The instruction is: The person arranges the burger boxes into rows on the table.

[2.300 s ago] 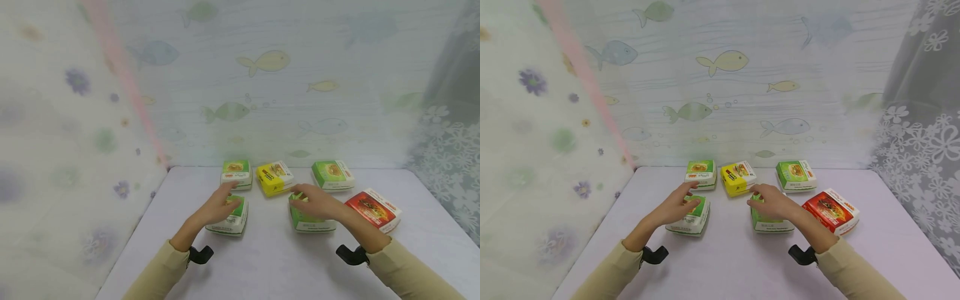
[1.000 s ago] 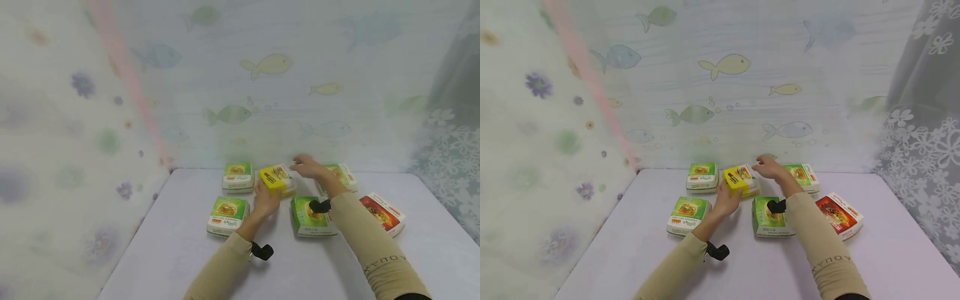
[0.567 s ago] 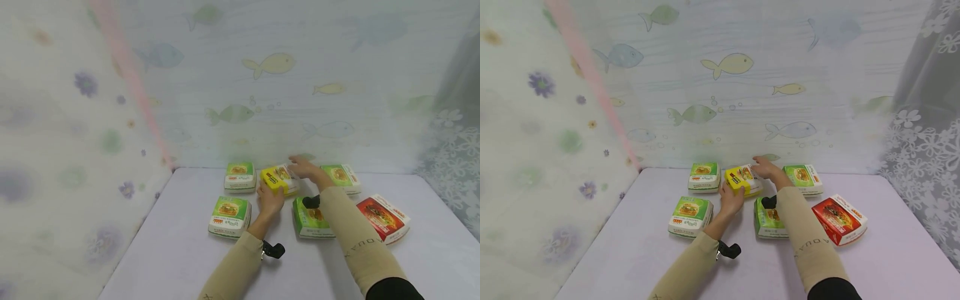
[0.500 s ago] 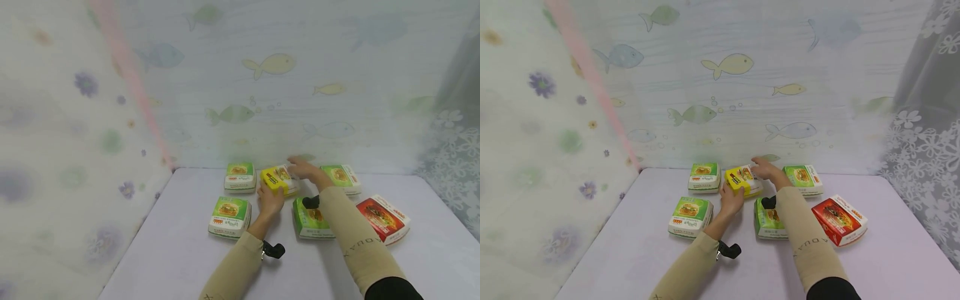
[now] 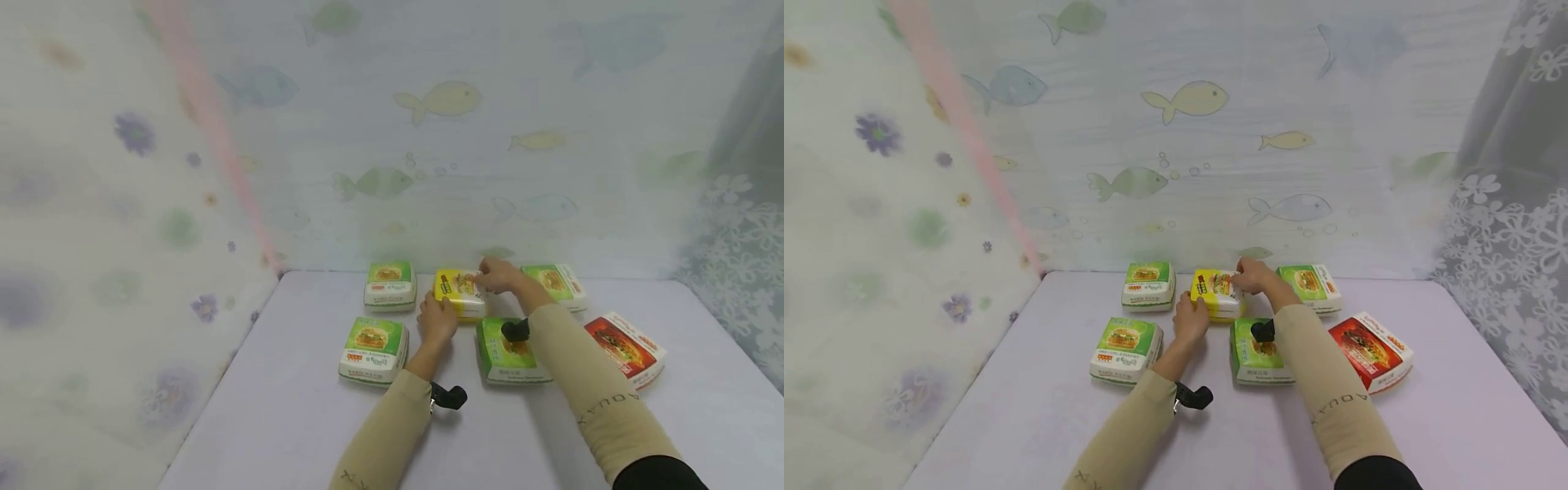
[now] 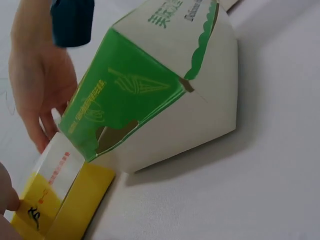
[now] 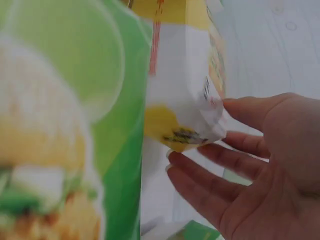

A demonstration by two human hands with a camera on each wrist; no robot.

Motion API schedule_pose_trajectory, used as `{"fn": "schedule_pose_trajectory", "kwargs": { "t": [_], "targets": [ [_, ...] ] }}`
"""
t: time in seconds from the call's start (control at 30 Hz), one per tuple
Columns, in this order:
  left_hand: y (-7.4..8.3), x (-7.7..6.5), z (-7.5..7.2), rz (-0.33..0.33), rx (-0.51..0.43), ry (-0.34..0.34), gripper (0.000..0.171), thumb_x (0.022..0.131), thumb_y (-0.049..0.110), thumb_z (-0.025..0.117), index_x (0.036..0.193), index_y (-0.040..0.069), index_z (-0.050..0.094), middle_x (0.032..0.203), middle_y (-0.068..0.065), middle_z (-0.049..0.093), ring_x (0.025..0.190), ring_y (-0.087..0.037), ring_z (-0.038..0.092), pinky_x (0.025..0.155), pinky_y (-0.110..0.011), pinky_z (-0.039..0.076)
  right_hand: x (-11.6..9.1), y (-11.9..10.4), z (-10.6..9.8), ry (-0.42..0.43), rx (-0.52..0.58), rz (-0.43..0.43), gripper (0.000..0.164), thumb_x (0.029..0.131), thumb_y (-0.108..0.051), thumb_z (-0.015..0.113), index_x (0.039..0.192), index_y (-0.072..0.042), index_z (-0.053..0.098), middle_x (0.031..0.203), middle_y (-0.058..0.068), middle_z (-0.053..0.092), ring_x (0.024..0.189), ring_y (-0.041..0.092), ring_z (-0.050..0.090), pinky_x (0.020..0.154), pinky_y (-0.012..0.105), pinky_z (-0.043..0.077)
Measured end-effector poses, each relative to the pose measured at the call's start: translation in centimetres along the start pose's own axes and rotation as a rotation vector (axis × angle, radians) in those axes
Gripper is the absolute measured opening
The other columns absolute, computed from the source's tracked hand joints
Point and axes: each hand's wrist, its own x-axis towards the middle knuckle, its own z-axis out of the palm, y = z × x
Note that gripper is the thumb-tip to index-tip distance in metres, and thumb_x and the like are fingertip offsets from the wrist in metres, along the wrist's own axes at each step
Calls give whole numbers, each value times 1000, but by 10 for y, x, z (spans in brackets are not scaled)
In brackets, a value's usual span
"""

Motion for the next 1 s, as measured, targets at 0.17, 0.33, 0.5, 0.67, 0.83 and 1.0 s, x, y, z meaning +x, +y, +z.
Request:
{"fn": "schedule_pose_trajectory", "kwargs": {
  "t": [0.17,0.33,0.5,0.67,0.83,1.0],
  "targets": [
    [-1,11,-4,26,-4,57,50,110,25,37,152,-1,41,148,-26,47,134,-47,44,115,-57,33,-10,-2,-7,-15,0,-4,37,103,-20,54,121,12,53,109,26,63,95,35,65,83,44,60],
    [-2,13,-5,7,-34,30,54,110,29,35,156,0,35,155,-26,41,141,-46,38,119,-56,28,-13,-4,-12,-25,-19,-6,48,107,-25,49,133,16,47,132,36,53,109,44,63,89,48,58],
    [-1,0,-9,-62,-91,14,63,109,32,39,159,-3,24,162,-28,25,148,-48,25,122,-57,21,-15,-4,-12,-18,-81,-53,55,109,-27,42,145,16,40,146,38,44,132,51,48,107,58,44],
    [4,-13,-10,-79,-110,-34,69,107,32,43,160,-4,16,161,-31,19,146,-48,25,120,-57,26,-17,-2,-8,-34,-88,-89,54,109,-24,41,148,13,39,149,36,43,139,52,39,113,61,36],
    [9,-14,-5,-76,-125,-78,70,108,28,45,161,-3,12,161,-29,17,147,-39,31,121,-50,28,-17,0,-6,-46,-98,-92,50,109,-22,45,144,14,46,145,34,49,134,50,47,109,59,42],
    [15,1,-4,-36,-76,-65,66,105,14,46,161,-4,14,163,-28,18,147,-36,33,122,-45,28,-18,-5,-9,-69,-126,-73,47,108,-24,49,132,15,55,127,31,61,114,44,61,95,52,53]
  ]
}}
